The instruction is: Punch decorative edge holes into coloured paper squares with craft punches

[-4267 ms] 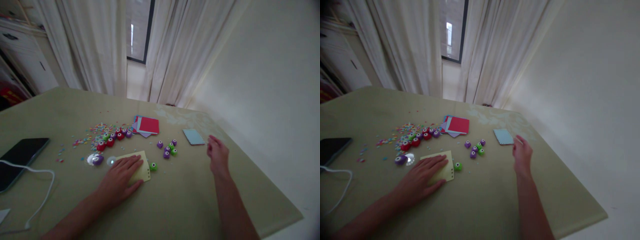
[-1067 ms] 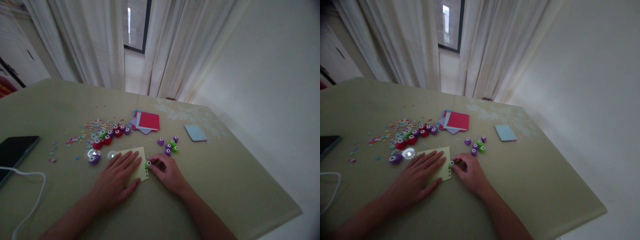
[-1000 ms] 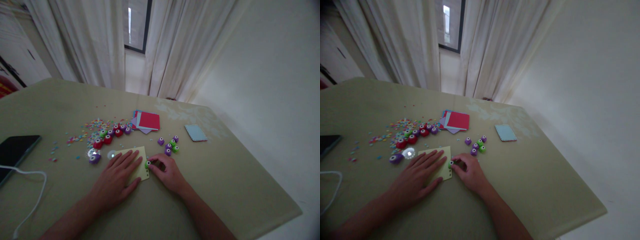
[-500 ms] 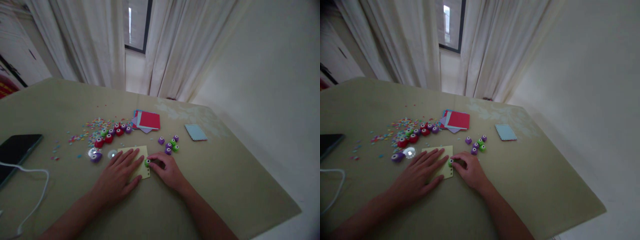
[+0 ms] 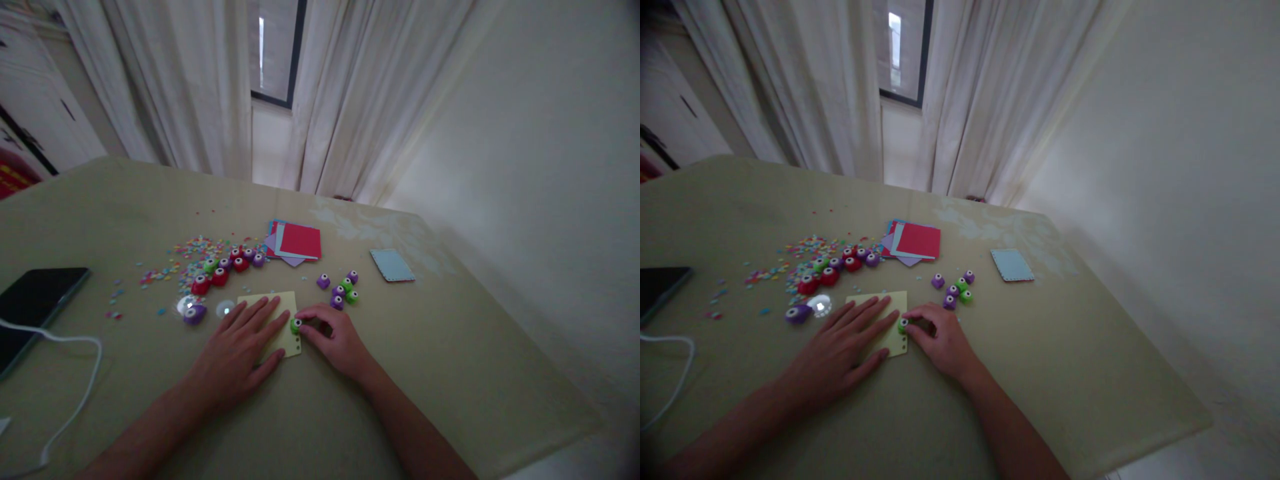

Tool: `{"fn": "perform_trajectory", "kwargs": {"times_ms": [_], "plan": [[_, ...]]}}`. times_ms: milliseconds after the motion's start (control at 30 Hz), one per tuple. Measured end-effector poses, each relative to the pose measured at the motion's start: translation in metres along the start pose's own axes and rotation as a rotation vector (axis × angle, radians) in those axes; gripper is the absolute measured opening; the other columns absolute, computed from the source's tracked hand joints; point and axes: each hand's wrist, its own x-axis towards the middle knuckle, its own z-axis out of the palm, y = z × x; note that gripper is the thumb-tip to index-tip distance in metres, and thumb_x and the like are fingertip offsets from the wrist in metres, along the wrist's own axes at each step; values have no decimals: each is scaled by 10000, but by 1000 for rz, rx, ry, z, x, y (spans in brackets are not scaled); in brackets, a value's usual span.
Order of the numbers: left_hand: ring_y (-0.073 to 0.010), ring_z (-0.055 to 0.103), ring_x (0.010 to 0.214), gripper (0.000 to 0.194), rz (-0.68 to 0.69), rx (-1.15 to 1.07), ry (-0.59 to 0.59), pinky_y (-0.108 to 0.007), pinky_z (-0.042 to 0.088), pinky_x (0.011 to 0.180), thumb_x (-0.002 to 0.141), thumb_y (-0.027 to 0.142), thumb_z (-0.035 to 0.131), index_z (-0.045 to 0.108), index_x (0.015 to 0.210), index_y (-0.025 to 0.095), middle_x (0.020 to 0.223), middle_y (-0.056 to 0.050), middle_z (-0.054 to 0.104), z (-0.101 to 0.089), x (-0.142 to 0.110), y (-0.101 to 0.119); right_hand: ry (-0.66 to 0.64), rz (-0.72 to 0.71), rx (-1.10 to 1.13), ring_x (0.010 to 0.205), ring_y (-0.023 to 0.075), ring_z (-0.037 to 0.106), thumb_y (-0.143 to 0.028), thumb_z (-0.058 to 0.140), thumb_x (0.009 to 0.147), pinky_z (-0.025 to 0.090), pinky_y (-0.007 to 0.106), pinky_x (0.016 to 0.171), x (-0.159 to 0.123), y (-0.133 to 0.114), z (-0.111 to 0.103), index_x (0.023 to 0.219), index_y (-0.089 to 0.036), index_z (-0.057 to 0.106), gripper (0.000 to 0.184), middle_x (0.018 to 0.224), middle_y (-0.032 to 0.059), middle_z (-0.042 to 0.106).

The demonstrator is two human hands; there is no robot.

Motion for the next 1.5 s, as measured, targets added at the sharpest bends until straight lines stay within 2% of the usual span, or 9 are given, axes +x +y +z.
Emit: {"fn": "perform_trajectory", "kwargs": {"times_ms": [567, 833, 1233, 1333, 1400, 1500], "plan": [[-320, 431, 1597, 630, -6, -16, 12, -574, 280, 1314, 1110, 576, 480, 407, 1698, 363, 1780, -41, 383, 2, -1, 0, -4, 10, 20, 940, 201, 731, -249, 763, 978, 527, 286, 794, 1, 2, -1, 1138, -234, 837, 176, 1066, 42, 813], [-324, 438, 1592, 624, -6, 0, -7, -584, 309, 1294, 1111, 574, 473, 417, 1694, 357, 1772, -51, 396, 1, 1, 0, -11, 20, 13, 896, 199, 716, -272, 763, 975, 513, 289, 771, 0, 2, -1, 1132, -227, 838, 180, 1045, 47, 812], [-319, 434, 1595, 620, -15, -40, 3, -577, 264, 1322, 1105, 570, 488, 432, 1687, 364, 1773, -51, 397, 1, 1, 0, -9, 46, 10, 919, 206, 715, -301, 767, 977, 526, 295, 787, -1, 1, 0, 1138, -225, 833, 190, 1067, 57, 810], [-318, 432, 1596, 616, -23, -44, -5, -573, 268, 1321, 1106, 570, 483, 440, 1683, 362, 1774, -49, 396, 0, 1, 1, 1, 123, 67, 924, 207, 717, -347, 804, 946, 534, 297, 786, 4, 3, -4, 1162, -204, 810, 260, 1062, 67, 801], [-322, 436, 1593, 614, -25, -50, -11, -572, 283, 1314, 1105, 574, 478, 447, 1680, 362, 1767, -50, 410, 0, 1, 1, -21, 223, 91, 819, 181, 688, -381, 853, 905, 513, 276, 718, 13, 5, -10, 1101, -177, 787, 291, 935, 45, 772], [-323, 433, 1595, 608, -23, -48, -14, -579, 295, 1305, 1105, 569, 479, 454, 1675, 361, 1761, -54, 422, 0, 2, 1, -166, 408, 91, 591, 120, 556, -466, 931, 826, 418, 239, 556, 31, 2, -20, 905, -167, 705, 382, 691, -35, 642]]}}
